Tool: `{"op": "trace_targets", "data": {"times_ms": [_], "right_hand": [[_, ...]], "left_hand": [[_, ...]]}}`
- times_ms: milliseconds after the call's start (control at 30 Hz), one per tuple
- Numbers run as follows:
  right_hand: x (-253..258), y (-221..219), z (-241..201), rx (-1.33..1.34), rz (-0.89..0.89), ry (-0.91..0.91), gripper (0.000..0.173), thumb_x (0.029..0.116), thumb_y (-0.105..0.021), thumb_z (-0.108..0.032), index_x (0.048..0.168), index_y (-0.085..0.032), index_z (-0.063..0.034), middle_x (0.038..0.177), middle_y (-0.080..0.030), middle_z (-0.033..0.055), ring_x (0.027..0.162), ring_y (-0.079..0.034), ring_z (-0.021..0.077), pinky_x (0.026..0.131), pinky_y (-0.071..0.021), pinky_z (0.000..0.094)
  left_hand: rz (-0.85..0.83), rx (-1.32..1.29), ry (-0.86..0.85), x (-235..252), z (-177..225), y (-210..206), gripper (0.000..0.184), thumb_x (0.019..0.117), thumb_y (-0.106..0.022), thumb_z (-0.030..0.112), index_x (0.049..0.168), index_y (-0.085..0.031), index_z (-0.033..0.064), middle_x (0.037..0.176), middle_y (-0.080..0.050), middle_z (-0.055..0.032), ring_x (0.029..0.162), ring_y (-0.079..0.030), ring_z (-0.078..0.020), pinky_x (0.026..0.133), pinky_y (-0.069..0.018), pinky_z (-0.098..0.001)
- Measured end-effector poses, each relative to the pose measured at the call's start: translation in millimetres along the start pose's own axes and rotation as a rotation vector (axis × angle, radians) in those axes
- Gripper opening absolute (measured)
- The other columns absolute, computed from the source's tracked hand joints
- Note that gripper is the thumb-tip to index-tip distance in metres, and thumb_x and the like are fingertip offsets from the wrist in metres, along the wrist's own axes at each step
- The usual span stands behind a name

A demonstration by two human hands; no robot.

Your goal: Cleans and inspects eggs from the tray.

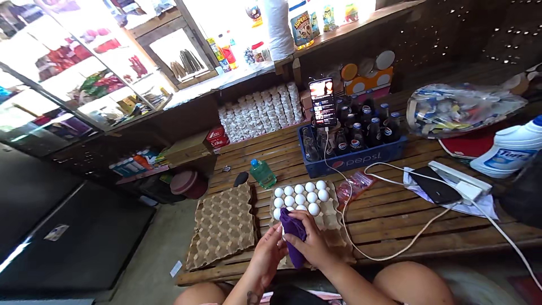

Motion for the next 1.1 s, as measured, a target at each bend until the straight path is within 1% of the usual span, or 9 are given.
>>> {"op": "trace_targets", "data": {"times_ms": [67, 167, 267, 467, 600, 733, 833, 967, 1100], "right_hand": [[2.3, 5.0, 1.0, 0.012, 0.032, -0.054, 0.046, 0.0890, -0.077, -0.028, 0.124, -0.065, -0.0009, 0.124, -0.064, 0.0141, 0.119, -0.059, 0.0165, 0.104, -0.0494, 0.0326], [6.2, 12.3, 4.6, 0.069, 0.093, -0.118, 0.041, 0.0910, -0.074, -0.023, 0.122, -0.063, 0.0001, 0.115, -0.069, 0.0107, 0.107, -0.066, 0.0110, 0.096, -0.0548, 0.0298], [5.5, 12.1, 5.1, 0.085, 0.107, -0.117, 0.047, 0.0930, -0.072, -0.026, 0.127, -0.058, 0.0021, 0.118, -0.067, 0.0121, 0.109, -0.065, 0.0110, 0.098, -0.0540, 0.0297], [1.1, -0.7, -0.8, -0.025, -0.035, 0.004, 0.062, 0.0875, -0.077, -0.037, 0.132, -0.059, 0.0024, 0.136, -0.057, 0.0200, 0.131, -0.052, 0.0234, 0.111, -0.0437, 0.0379], [4.2, 5.8, 2.5, -0.002, 0.008, -0.078, 0.048, 0.0893, -0.077, -0.030, 0.124, -0.064, -0.0001, 0.124, -0.064, 0.0145, 0.117, -0.061, 0.0168, 0.103, -0.0505, 0.0330], [7.1, 12.6, 3.2, 0.052, 0.071, -0.158, 0.045, 0.0919, -0.073, -0.026, 0.126, -0.060, 0.0014, 0.116, -0.068, 0.0113, 0.108, -0.066, 0.0108, 0.098, -0.0536, 0.0299], [4.9, 8.1, 3.2, 0.109, 0.036, -0.136, 0.055, 0.0906, -0.075, -0.029, 0.131, -0.056, 0.0028, 0.123, -0.064, 0.0135, 0.113, -0.063, 0.0106, 0.100, -0.0518, 0.0287], [1.4, -2.0, 4.5, 0.099, -0.061, -0.066, 0.071, 0.0825, -0.082, -0.038, 0.134, -0.055, 0.0017, 0.134, -0.057, 0.0165, 0.126, -0.055, 0.0159, 0.107, -0.0473, 0.0315], [3.6, 3.4, 4.0, 0.070, -0.031, -0.138, 0.058, 0.0869, -0.078, -0.032, 0.130, -0.060, 0.0020, 0.129, -0.061, 0.0164, 0.121, -0.059, 0.0165, 0.105, -0.0488, 0.0327]], "left_hand": [[-0.014, 0.031, 0.017, -0.1, -2.7, 1.6, 0.028, 0.1087, -0.043, 0.020, 0.128, -0.053, 0.0015, 0.102, -0.071, -0.0128, 0.089, -0.072, -0.0216, 0.081, -0.0610, -0.0373], [-0.068, 0.081, 0.032, -0.4, -5.0, 1.4, 0.024, 0.1071, -0.046, 0.018, 0.122, -0.056, 0.0020, 0.103, -0.072, -0.0122, 0.089, -0.072, -0.0198, 0.079, -0.0609, -0.0345], [-0.074, 0.079, 0.014, -1.7, -2.4, -1.4, 0.024, 0.1067, -0.047, 0.016, 0.124, -0.056, 0.0013, 0.104, -0.072, -0.0119, 0.089, -0.073, -0.0192, 0.080, -0.0610, -0.0340], [0.021, 0.005, -0.025, -0.6, 1.7, 0.9, 0.025, 0.1090, -0.042, 0.018, 0.124, -0.054, 0.0021, 0.099, -0.071, -0.0100, 0.084, -0.072, -0.0176, 0.077, -0.0610, -0.0331], [-0.016, 0.070, 0.023, 0.3, -2.1, 4.5, 0.028, 0.1080, -0.046, 0.019, 0.127, -0.056, 0.0019, 0.102, -0.072, -0.0125, 0.086, -0.072, -0.0197, 0.076, -0.0610, -0.0341], [-0.068, 0.108, 0.030, -0.4, -4.5, 2.9, 0.025, 0.1064, -0.049, 0.019, 0.123, -0.058, 0.0024, 0.104, -0.072, -0.0118, 0.087, -0.072, -0.0178, 0.075, -0.0605, -0.0311], [-0.036, 0.055, -0.010, -0.6, 0.1, 0.2, 0.025, 0.1072, -0.047, 0.018, 0.123, -0.058, 0.0014, 0.101, -0.073, -0.0114, 0.084, -0.073, -0.0172, 0.075, -0.0610, -0.0310], [0.030, 0.017, -0.036, 0.0, 4.6, 1.3, 0.025, 0.1090, -0.043, 0.018, 0.124, -0.055, 0.0013, 0.101, -0.071, -0.0118, 0.084, -0.072, -0.0182, 0.075, -0.0614, -0.0327], [0.027, 0.071, 0.004, 0.3, 3.1, 5.1, 0.026, 0.1090, -0.044, 0.022, 0.120, -0.057, 0.0027, 0.099, -0.072, -0.0117, 0.082, -0.072, -0.0182, 0.071, -0.0609, -0.0316]]}}
Point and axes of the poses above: each hand's wrist, its own x-axis towards the middle knuckle, its own y-axis out of the back of the hand, z = x × y, the point moved 6 cm from there along x, towards the middle knuckle
